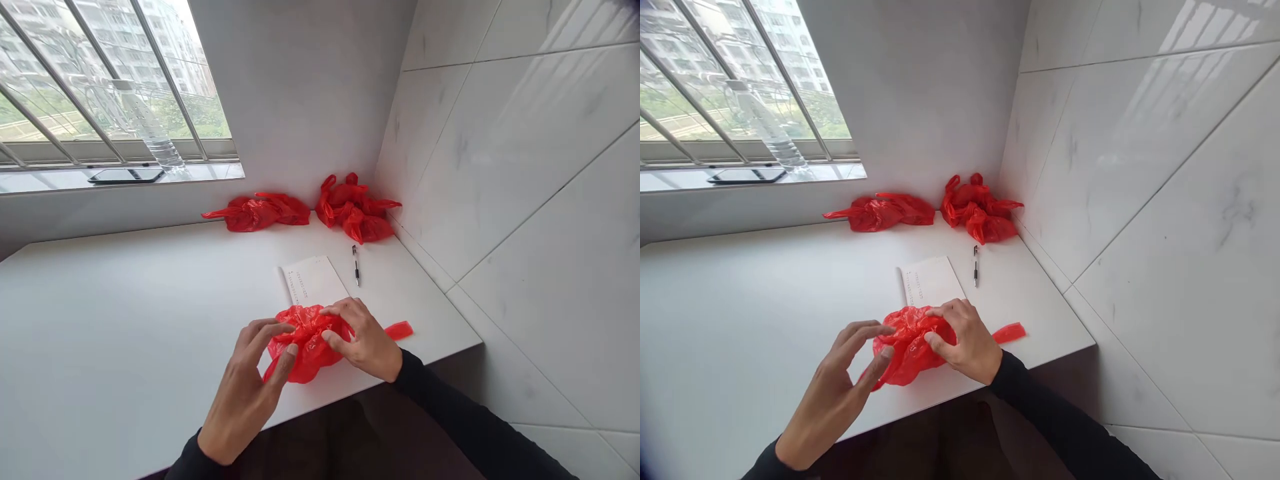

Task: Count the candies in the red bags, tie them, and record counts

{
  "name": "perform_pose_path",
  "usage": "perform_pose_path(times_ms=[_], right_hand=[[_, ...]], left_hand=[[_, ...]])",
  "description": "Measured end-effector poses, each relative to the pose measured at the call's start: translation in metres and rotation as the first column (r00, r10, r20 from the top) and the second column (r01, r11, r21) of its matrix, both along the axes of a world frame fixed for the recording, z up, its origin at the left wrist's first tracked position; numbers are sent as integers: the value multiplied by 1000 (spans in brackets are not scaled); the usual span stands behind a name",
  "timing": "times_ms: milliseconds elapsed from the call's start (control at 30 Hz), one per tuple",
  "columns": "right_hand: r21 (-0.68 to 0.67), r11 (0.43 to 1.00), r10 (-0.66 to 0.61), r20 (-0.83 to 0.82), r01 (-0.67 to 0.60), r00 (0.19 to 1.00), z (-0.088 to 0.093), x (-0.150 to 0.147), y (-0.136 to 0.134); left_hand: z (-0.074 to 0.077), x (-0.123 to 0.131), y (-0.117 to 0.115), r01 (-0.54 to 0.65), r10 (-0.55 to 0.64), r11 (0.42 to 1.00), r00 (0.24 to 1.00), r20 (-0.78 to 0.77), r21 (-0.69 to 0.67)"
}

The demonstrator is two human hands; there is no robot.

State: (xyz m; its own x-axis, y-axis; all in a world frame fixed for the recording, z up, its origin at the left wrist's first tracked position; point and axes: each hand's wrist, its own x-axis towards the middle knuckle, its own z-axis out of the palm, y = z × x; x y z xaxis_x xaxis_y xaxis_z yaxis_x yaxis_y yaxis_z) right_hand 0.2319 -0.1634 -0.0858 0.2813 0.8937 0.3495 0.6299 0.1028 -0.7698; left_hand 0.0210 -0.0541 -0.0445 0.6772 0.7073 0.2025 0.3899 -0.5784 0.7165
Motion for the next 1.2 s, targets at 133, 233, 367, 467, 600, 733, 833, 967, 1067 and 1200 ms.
perform_pose_path(times_ms=[133, 233, 367, 467, 600, 733, 833, 967, 1067, 1200], right_hand=[[13, 999, -41, 13, 41, 999, -2, -9, 6], [59, 993, -108, 72, 104, 992, 1, -13, 2], [51, 994, -110, 206, 101, 972, 0, -17, -3], [36, 995, -99, 230, 93, 968, -3, -14, -5], [37, 990, -137, 204, 132, 969, -2, 0, -13], [21, 982, -190, 160, 189, 969, 5, 9, -22], [22, 993, -119, 105, 117, 987, 8, 2, -20], [9, 1000, -8, 87, 7, 996, 10, -10, -8], [-3, 997, -78, -36, 78, 996, 12, -8, -8], [-61, 971, -240, -262, 232, 935, 12, 6, -22]], left_hand=[[-6, 15, 10, 65, -66, 996, 998, -13, -59], [-15, 20, 13, 70, -73, 994, 997, -31, -86], [-16, 17, 7, -28, 32, 982, 999, 21, -186], [-13, 13, 4, -88, 109, 958, 992, 62, -274], [-14, 2, 10, -190, 237, 916, 967, 94, -354], [-17, -5, 9, -278, 340, 888, 933, 116, -367], [-16, 0, -1, -207, 233, 959, 965, 120, -193], [-17, 9, -9, -122, 122, 993, 992, 40, 1], [-18, 4, -3, -230, 233, 972, 970, 65, -51], [-13, -12, 4, -396, 416, 900, 904, 92, -179]])
